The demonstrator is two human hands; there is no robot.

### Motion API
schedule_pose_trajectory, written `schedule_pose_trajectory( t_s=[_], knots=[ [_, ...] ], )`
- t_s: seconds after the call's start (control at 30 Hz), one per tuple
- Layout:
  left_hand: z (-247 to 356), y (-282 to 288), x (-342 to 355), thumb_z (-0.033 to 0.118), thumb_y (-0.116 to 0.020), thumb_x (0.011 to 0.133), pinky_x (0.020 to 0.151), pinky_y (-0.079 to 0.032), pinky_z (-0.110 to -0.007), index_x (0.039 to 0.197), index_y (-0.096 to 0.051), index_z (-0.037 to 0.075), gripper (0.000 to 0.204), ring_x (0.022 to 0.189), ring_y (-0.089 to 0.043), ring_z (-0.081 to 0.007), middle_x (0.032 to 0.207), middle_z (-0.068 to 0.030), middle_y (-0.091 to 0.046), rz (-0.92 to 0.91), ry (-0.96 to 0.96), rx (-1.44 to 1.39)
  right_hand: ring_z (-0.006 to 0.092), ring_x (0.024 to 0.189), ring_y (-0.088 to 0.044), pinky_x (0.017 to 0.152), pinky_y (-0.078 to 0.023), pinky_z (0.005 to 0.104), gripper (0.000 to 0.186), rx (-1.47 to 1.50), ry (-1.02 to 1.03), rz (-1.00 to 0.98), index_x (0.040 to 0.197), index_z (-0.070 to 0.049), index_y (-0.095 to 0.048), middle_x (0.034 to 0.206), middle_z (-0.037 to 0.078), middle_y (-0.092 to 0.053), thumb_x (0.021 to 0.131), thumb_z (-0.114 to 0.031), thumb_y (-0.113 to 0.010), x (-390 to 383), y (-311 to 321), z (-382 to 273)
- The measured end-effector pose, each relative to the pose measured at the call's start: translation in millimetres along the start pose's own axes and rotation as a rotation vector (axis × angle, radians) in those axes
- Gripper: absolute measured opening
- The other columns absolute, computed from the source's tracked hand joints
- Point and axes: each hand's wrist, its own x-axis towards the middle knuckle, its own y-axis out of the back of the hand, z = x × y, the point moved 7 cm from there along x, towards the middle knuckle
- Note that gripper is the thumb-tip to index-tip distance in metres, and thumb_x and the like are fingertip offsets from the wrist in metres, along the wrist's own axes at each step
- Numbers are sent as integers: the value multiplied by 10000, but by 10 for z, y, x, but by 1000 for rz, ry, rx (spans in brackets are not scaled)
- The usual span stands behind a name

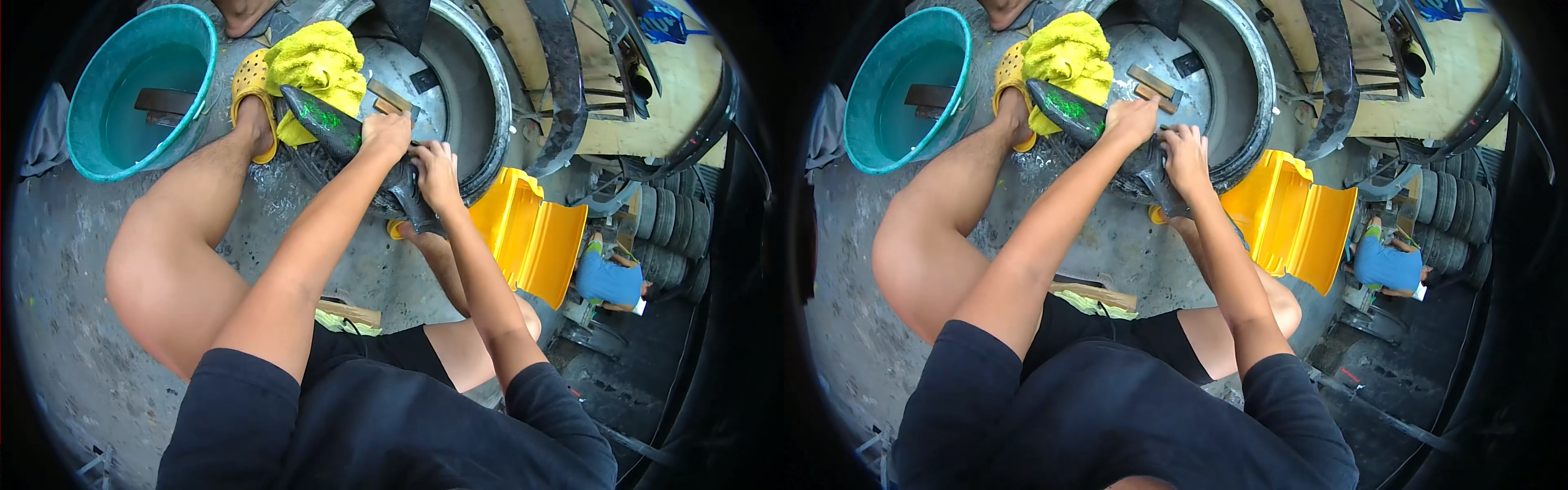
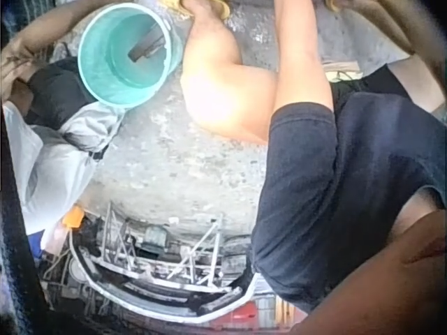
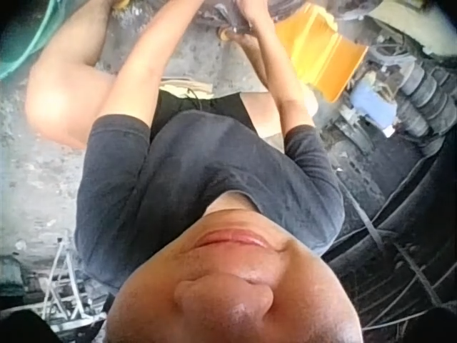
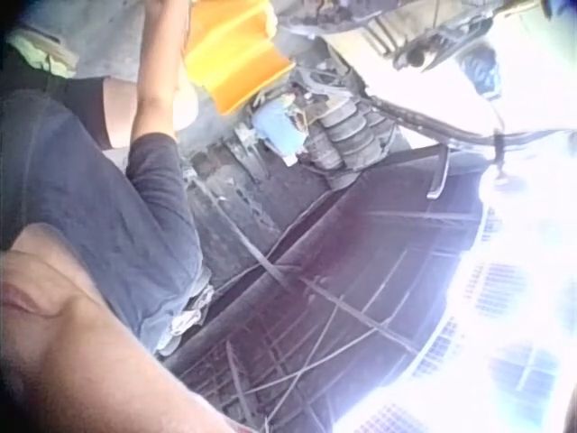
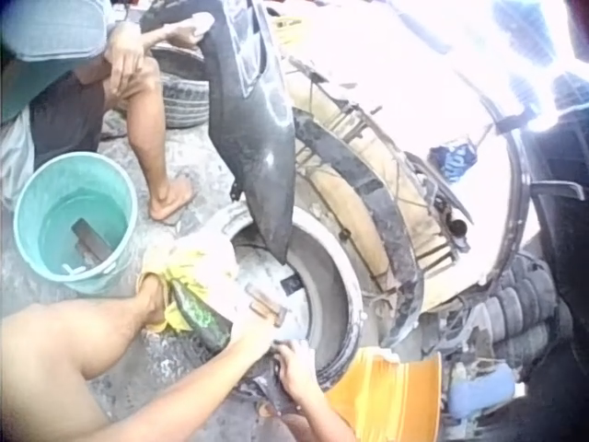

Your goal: The recorder is sanding and cleaning a small green and black patterned car part with sandpaper and water.

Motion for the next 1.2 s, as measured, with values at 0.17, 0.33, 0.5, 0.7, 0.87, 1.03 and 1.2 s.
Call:
schedule_pose_trajectory(
  t_s=[0.17, 0.33, 0.5, 0.7, 0.87, 1.03, 1.2],
  knots=[
    [-96, -113, -34, 144, -427, 941, 830, -529, -386, 1265, -561, 118, 351, 991, -689, -265, 1059, -114, -709, -47, 61, 57, 293, 1030, -518, 870, -394, 400, 254, 54, 18, 39, 1061, -86, -671, 1122, 89, -604, 824, -40, -592, -463, 9, -278],
    [-43, -58, 7, 150, -427, 944, 815, -535, -389, 1170, -589, 113, 281, 982, -693, -265, 1053, -113, -711, 11, 44, 48, 280, 1032, -513, 881, -389, 393, 318, -6, 117, -13, 1057, -86, -673, 1118, 76, -606, 759, -8, -596, -153, 92, -181],
    [-76, -101, -15, 184, -471, 937, 827, -533, -384, 1186, -583, 94, 288, 1001, -687, -267, 1075, -129, -703, -33, 55, 76, 271, 1038, -511, 880, -385, 405, 349, -95, 99, -55, 1046, -87, -692, 1109, 65, -598, 736, 18, -570, -249, 22, -238],
    [-54, -133, 31, 193, -483, 932, 839, -529, -379, 1151, -613, 75, 280, 1025, -680, -257, 1104, -127, -697, -49, 32, 135, 281, 1044, -501, 881, -365, 424, 365, -62, 133, -66, 1059, -88, -689, 1134, 74, -590, 746, 36, -548, -71, 29, -118],
    [-69, -113, -14, 177, -480, 927, 851, -520, -376, 1132, -639, 69, 281, 1034, -678, -245, 1111, -124, -696, -81, 49, 237, 280, 1046, -503, 882, -359, 430, 376, 33, 69, 10, 1077, -83, -685, 1141, 78, -591, 749, 39, -546, -263, -21, -135],
    [-30, -157, 0, 215, -448, 947, 903, -479, -441, 1144, -655, 95, 310, 1074, -659, -257, 1163, -106, -680, -103, 35, 320, 276, 1012, -515, 847, -376, 423, 352, 47, 84, 28, 1099, -114, -697, 1147, 69, -603, 785, -10, -575, -384, 51, -164],
    [34, -149, -59, 290, -426, 961, 957, -423, -504, 1173, -665, 106, 369, 1120, -634, -277, 1225, -106, -654, -183, 29, 372, 292, 989, -517, 811, -406, 422, 284, -43, -96, 89, 1124, -113, -683, 1054, 72, -603, 857, -91, -591, -245, -63, -56]
  ],
)
